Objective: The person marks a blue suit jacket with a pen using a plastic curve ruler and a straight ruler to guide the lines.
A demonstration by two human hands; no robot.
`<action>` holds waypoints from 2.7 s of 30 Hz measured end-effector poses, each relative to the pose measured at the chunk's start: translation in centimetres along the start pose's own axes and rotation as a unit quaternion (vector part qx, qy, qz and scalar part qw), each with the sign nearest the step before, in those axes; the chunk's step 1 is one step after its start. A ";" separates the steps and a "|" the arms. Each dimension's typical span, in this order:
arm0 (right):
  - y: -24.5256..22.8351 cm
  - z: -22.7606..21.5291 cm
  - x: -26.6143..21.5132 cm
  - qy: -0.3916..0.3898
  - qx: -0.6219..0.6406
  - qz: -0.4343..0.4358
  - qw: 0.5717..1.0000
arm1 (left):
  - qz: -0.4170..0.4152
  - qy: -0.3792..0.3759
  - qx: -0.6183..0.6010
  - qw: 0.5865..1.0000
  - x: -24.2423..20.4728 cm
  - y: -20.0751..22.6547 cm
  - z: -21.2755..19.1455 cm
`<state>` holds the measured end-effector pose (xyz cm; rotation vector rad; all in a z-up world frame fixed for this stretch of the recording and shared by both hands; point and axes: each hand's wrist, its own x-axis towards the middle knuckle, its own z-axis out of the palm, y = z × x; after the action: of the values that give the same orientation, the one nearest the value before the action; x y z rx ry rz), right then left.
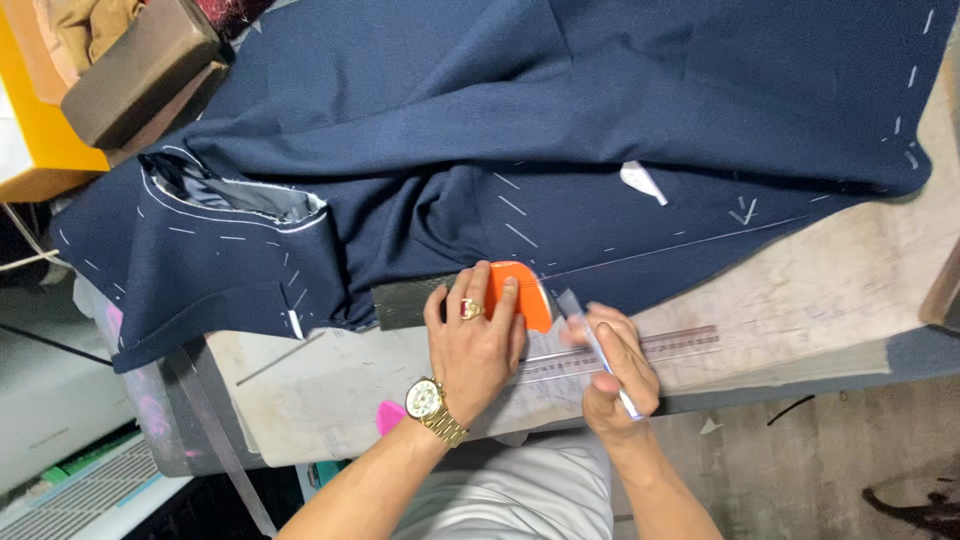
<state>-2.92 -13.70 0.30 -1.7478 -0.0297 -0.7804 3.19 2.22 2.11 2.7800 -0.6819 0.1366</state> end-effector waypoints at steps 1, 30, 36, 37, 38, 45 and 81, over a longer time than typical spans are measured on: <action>-0.3 0.4 -0.1 0.001 -0.002 0.001 1.000 | 0.002 -0.001 -0.002 1.000 0.2 -0.5 -0.1; 0.2 2.8 -0.4 -0.084 -0.318 -0.012 0.944 | 0.194 0.062 -0.169 0.964 2.5 -5.0 0.8; 0.7 2.7 -0.6 -0.085 -0.321 -0.024 0.943 | 0.196 0.069 -0.192 0.959 1.3 -5.7 1.4; 0.7 2.7 -0.6 -0.086 -0.320 -0.025 0.943 | 0.195 0.070 -0.191 0.959 1.3 -5.7 1.5; 0.7 2.6 -0.7 -0.087 -0.321 -0.024 0.943 | 0.194 0.071 -0.199 0.958 1.2 -5.7 1.5; 0.5 2.7 -0.7 -0.095 -0.313 -0.005 0.945 | 0.186 0.068 -0.213 0.957 1.0 -5.8 1.5; 0.2 2.7 -0.1 -0.071 -0.297 0.013 0.952 | 0.178 0.029 -0.183 0.966 0.6 -5.8 1.6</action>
<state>-1.65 -11.38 -0.24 -2.3682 0.1471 -0.6814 6.47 6.38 -0.75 2.2754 -1.0677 0.1454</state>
